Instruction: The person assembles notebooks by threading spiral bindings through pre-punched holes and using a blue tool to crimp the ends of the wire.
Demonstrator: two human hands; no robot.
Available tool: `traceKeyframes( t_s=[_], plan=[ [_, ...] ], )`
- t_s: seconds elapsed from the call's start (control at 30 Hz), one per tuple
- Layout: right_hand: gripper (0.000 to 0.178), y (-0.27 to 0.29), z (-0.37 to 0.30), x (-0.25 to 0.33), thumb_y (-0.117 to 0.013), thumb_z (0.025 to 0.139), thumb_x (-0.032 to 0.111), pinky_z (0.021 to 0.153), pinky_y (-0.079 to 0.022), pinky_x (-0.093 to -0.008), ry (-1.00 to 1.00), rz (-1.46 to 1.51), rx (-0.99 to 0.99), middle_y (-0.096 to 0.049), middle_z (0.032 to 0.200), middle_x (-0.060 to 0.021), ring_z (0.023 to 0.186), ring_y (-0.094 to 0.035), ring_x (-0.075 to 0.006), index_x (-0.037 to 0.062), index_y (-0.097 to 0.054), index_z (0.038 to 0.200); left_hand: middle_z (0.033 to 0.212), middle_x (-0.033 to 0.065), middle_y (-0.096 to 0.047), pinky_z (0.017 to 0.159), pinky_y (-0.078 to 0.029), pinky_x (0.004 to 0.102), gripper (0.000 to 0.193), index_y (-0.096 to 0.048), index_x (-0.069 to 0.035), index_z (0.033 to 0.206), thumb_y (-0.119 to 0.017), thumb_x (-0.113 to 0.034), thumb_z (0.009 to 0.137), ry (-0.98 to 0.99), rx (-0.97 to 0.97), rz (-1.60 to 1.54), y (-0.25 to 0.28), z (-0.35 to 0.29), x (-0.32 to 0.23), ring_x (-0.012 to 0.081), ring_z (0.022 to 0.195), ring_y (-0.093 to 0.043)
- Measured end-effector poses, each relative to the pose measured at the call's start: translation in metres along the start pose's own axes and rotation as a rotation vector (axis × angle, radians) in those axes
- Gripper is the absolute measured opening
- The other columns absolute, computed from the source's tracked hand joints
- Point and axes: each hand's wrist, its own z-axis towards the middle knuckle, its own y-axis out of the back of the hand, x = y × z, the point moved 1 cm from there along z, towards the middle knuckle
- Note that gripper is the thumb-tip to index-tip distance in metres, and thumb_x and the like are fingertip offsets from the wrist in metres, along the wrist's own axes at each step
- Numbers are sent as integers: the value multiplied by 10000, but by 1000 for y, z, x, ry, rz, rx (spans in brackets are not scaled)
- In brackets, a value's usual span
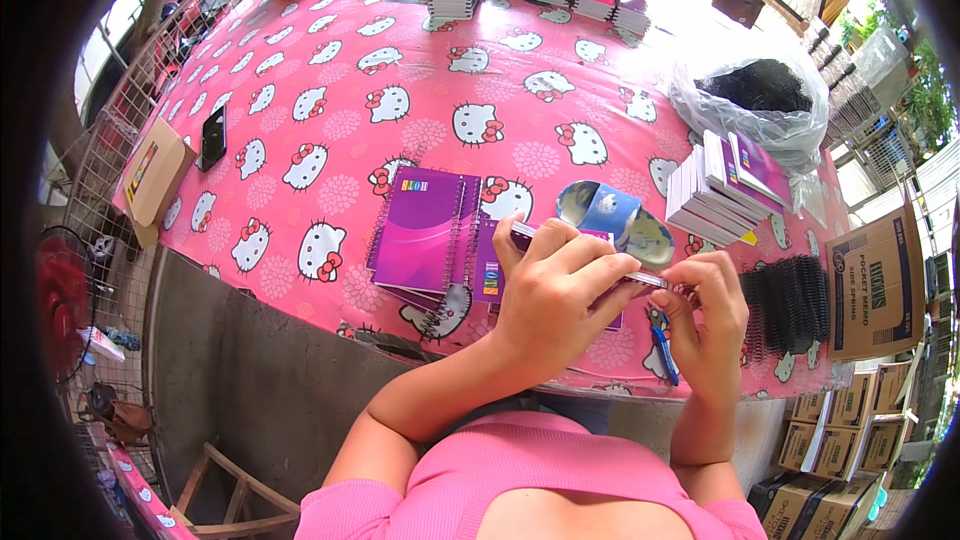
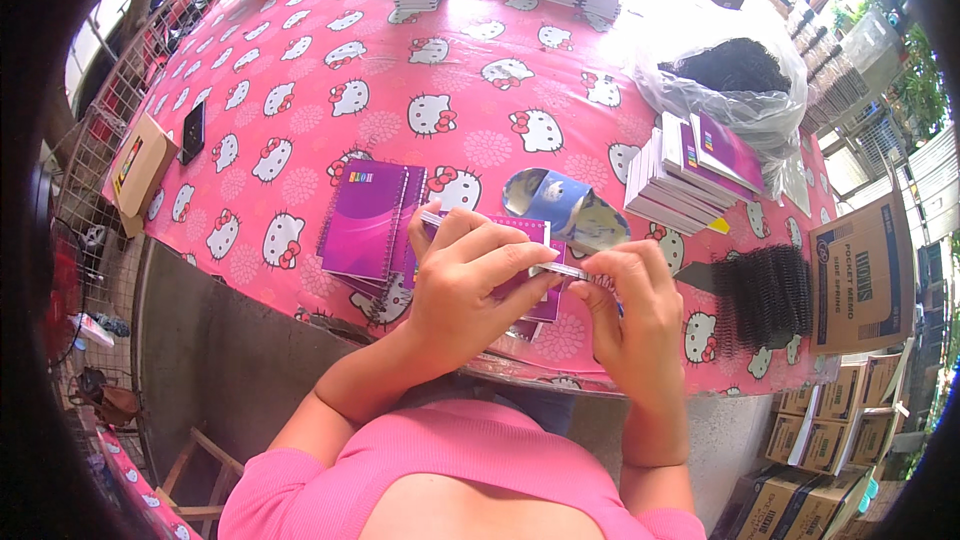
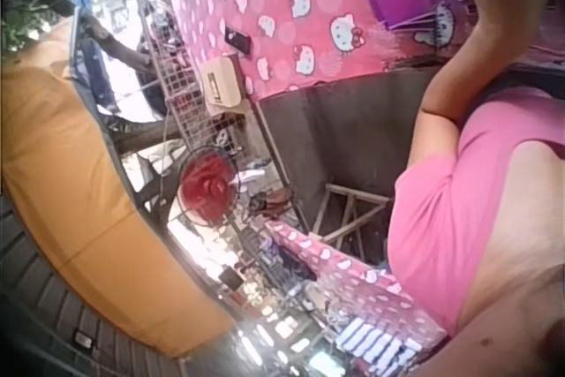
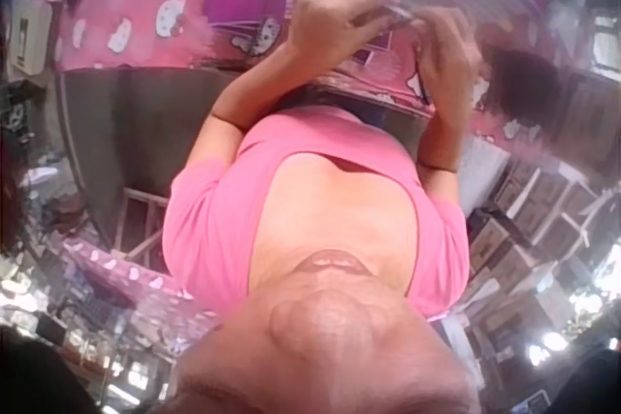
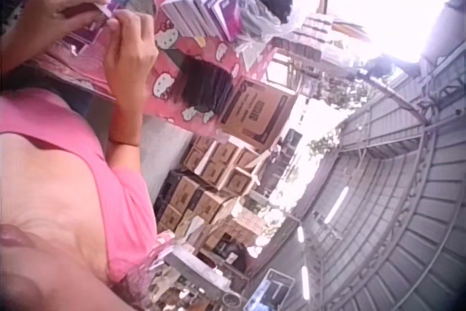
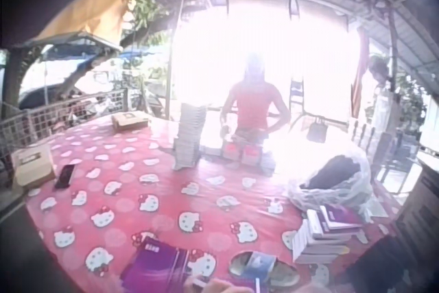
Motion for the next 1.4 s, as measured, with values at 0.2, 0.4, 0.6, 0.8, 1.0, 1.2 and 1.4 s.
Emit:
traceKeyframes(
  t_s=[0.2,0.4,0.6,0.8,1.0,1.2,1.4],
  plan=[
    [283,-5,1,3,-758,801,167,641,-491,-356,-42,3,31,-593,905,-130,770,-612,-272,18,-611,992,820,-38,-660,912,-309,351,224,-751,-159,883,-836,-175,676,13,-4,-31,0,-1,1,162,828,-553],
    [189,-8,4,13,-737,791,62,614,-473,-344,-69,15,-50,-567,839,-114,717,-587,-250,12,-609,922,820,-36,-660,913,-309,354,229,-752,-160,890,-831,-169,675,16,3,-46,0,-2,1,156,814,-556],
    [104,-11,5,17,-703,819,83,612,-473,-373,-67,-14,33,-581,776,-106,700,-598,-276,24,-618,828,814,-40,-665,922,-303,350,228,-753,-158,893,-831,-182,680,-26,35,-3,8,-6,0,150,792,-562],
    [327,7,68,-65,-705,836,270,825,-507,-431,-111,-280,488,-663,1010,-178,968,-648,-334,12,-600,1010,832,-13,-675,893,-354,363,266,-743,-138,913,-845,-205,677,-49,104,-13,12,-1,0,177,814,-580],
    [424,-50,6,-136,-778,737,246,770,-527,-450,-216,-475,351,-650,973,-171,910,-654,-321,28,-570,1035,886,-3,-664,881,-366,370,310,-713,-125,907,-860,-228,654,-53,65,13,7,4,2,189,892,-587],
    [244,21,18,-97,-683,869,216,791,-514,-342,-84,1158,156,-692,969,-111,834,-638,-175,39,-698,1036,840,4,-671,853,-373,364,337,-698,-122,899,-874,-226,632,-39,59,-1,5,4,7,188,849,-601],
    [298,17,27,-96,-718,855,263,898,-494,-416,-2,1113,316,-691,957,-103,874,-646,-208,63,-680,1073,874,34,-664,846,-409,380,423,-673,-96,969,-882,-197,616,48,122,-102,6,7,1,222,868,-604]
  ],
)
